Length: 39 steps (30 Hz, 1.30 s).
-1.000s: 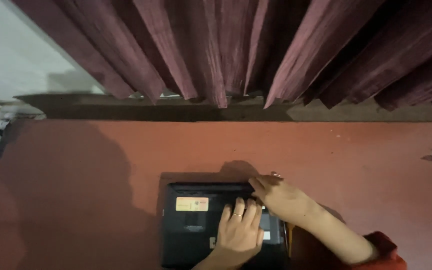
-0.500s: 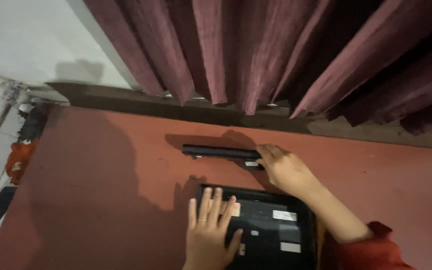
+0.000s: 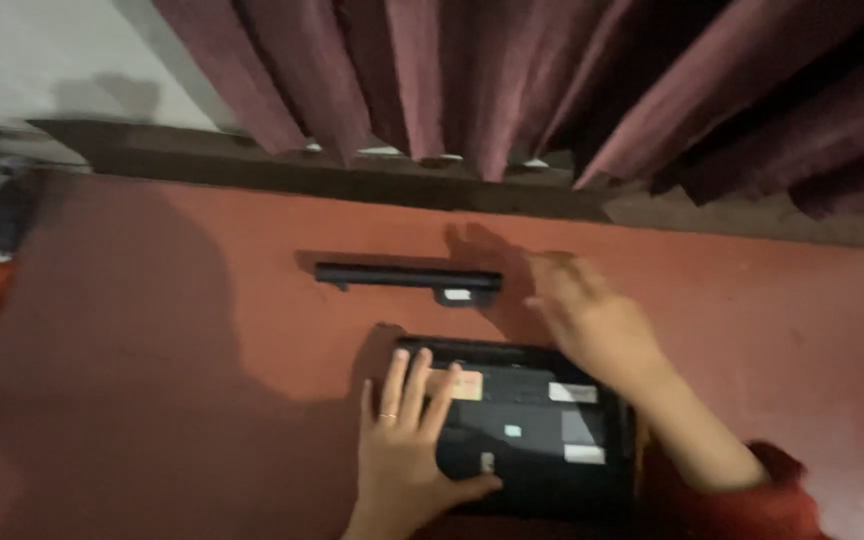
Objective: Disassembling a laptop by removing the battery, unscrewing the back panel, and extracting the RAM module.
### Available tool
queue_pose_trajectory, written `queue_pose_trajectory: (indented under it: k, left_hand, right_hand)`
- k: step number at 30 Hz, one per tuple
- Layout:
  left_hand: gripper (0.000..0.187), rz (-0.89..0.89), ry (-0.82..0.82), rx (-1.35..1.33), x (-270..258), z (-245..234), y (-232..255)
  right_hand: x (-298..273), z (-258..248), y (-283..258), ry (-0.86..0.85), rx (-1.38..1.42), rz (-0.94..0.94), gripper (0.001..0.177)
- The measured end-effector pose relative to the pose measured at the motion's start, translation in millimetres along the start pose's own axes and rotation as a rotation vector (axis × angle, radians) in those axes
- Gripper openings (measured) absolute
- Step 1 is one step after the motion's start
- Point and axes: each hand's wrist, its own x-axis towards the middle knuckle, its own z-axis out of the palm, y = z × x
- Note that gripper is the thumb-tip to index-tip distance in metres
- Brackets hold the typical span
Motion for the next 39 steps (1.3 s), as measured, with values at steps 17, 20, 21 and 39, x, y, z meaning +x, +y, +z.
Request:
queue_pose_trajectory:
  k: [17, 20, 21, 39]
  left_hand:
    - [0.128, -0.040, 0.074, 0.076, 2.4, 0.5, 13.3]
    - [0.125, -0.044, 0.086, 0.052, 1.9, -0.7, 14.5]
    - [0.125, -0.052, 0.081, 0.054, 0.6, -1.3, 14.6]
    - [0.111, -0.161, 0.122, 0.100, 0.2, -1.0, 26.4]
  right_hand:
    - [-142.8, 18.3, 59.3, 0.078, 0.472, 0.802, 0.054]
    - [-160.1, -32.8, 5.2, 0.462, 0.315, 0.667, 0.038]
    - [-169.6, -26.2, 1.9, 0.453, 0.318, 0.665, 0.038]
    - [-195.5, 47.3, -28.7, 0.939, 0.087, -0.107, 0.040]
